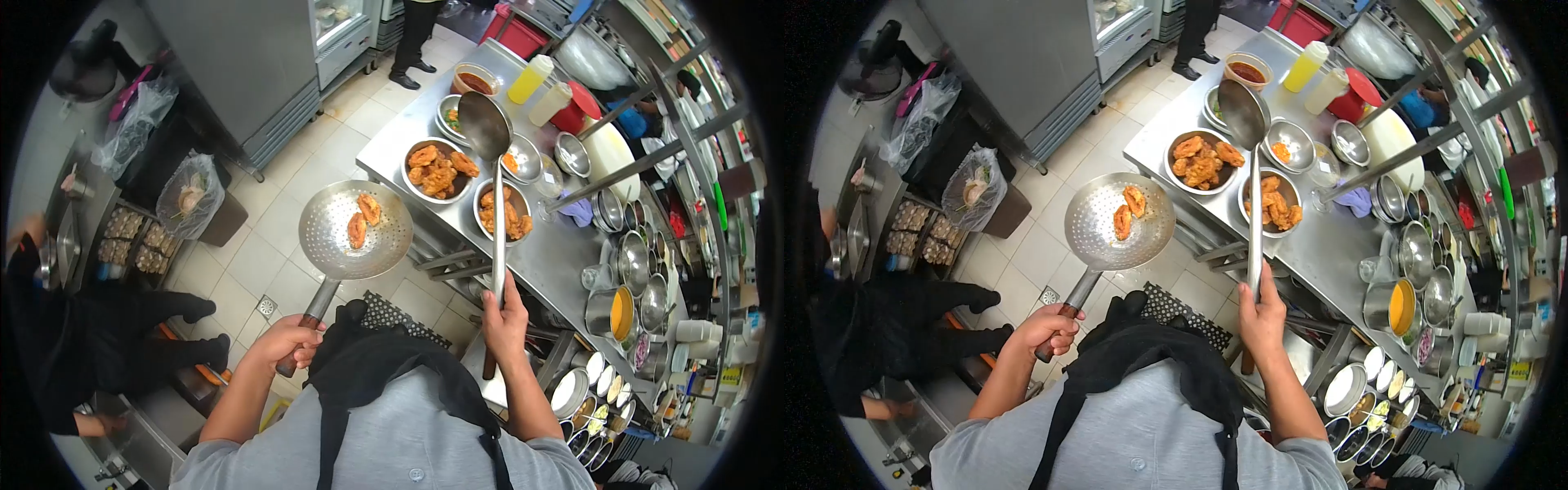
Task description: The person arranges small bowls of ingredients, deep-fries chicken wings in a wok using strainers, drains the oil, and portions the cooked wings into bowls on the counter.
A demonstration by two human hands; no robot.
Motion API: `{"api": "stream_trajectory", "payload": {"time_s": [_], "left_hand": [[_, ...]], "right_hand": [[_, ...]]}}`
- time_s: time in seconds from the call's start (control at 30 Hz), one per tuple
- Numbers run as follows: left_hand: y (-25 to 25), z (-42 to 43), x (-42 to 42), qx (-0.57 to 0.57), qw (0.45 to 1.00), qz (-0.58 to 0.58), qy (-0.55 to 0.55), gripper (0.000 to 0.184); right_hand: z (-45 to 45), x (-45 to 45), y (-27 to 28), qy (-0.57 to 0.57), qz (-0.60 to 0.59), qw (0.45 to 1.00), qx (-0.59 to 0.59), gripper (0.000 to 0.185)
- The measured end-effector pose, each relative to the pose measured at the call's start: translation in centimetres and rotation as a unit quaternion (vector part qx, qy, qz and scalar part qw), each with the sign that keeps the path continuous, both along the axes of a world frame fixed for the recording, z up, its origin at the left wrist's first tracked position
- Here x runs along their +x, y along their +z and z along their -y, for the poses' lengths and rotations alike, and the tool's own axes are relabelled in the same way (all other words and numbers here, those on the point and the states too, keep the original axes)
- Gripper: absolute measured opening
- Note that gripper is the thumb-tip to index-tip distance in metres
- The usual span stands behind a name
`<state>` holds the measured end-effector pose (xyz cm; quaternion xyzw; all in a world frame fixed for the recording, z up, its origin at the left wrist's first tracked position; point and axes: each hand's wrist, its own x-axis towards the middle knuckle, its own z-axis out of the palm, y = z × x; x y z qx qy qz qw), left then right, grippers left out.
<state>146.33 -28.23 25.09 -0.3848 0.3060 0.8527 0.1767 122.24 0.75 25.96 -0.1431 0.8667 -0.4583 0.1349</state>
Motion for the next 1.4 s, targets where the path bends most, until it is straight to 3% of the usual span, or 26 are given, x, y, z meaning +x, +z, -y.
{"api": "stream_trajectory", "payload": {"time_s": [0.2, 0.27, 0.33, 0.47, 0.5, 0.53, 0.57, 0.67, 0.73, 0.8, 1.0, 1.03, 1.07, 1.17, 1.23, 1.4], "left_hand": [[-0.2, -0.3, 0.4, -0.023, 1.000, 0.016, 0.004, 0.028], [0.2, -0.4, 0.5, -0.019, 0.999, 0.024, 0.014, 0.028], [2.2, -1.6, 0.4, -0.101, 0.994, 0.030, -0.006, 0.022], [2.8, -2.1, -0.1, -0.154, 0.987, 0.036, -0.004, 0.017], [1.1, -1.9, -0.1, -0.145, 0.989, 0.035, -0.005, 0.017], [-0.2, -1.8, -0.3, -0.150, 0.988, 0.042, -0.002, 0.017], [-1.3, -1.9, -0.6, -0.137, 0.989, 0.063, 0.015, 0.012], [-1.7, -2.0, -0.4, -0.105, 0.989, 0.098, 0.039, 0.020], [-1.9, -2.1, 0.1, -0.056, 0.992, 0.098, 0.057, 0.020], [-1.7, -2.4, 0.1, -0.061, 0.992, 0.099, 0.043, 0.023], [-1.2, -2.8, -0.7, -0.058, 0.997, 0.050, -0.033, 0.028], [-1.9, -2.7, -0.5, -0.033, 0.998, 0.043, -0.020, 0.018], [-2.4, -2.6, -0.5, -0.035, 0.998, 0.051, -0.020, 0.008], [-2.8, -2.8, -0.9, -0.027, 0.998, 0.050, -0.033, 0.012], [-3.2, -2.9, -1.3, -0.018, 0.997, 0.069, -0.041, 0.013], [-5.3, -2.8, -1.7, -0.023, 0.995, 0.074, -0.058, 0.009]], "right_hand": [[0.0, 1.8, 3.3, 0.167, 0.060, 0.983, 0.051, 0.052], [1.3, 2.1, 3.7, 0.197, 0.022, 0.969, 0.147, 0.050], [2.1, 2.3, 3.4, 0.217, -0.008, 0.966, 0.138, 0.050], [2.8, 2.3, 2.3, 0.282, 0.134, 0.946, 0.087, 0.051], [3.4, 2.0, 1.9, 0.244, 0.331, 0.911, 0.032, 0.042], [3.9, 1.6, 1.6, 0.195, 0.513, 0.835, -0.022, 0.034], [4.2, 1.5, 1.1, 0.175, 0.574, 0.798, -0.050, 0.021], [3.5, 1.2, 0.0, 0.180, 0.648, 0.735, -0.081, 0.019], [2.8, 1.5, -1.1, 0.182, 0.638, 0.744, -0.077, 0.018], [2.1, 1.2, -1.6, 0.155, 0.689, 0.700, -0.106, 0.011], [-2.5, 2.0, 1.7, 0.076, 0.657, 0.736, -0.146, 0.009], [-3.7, 2.3, 3.4, 0.062, 0.647, 0.740, -0.172, 0.016], [-5.3, 2.5, 4.4, 0.053, 0.622, 0.761, -0.179, 0.023], [-8.6, 3.4, 7.5, 0.022, 0.563, 0.799, -0.210, 0.033], [-9.9, 3.8, 8.8, -0.005, 0.434, 0.880, -0.191, 0.044], [-10.7, 3.4, 6.9, -0.098, 0.315, 0.930, -0.162, 0.054]]}}
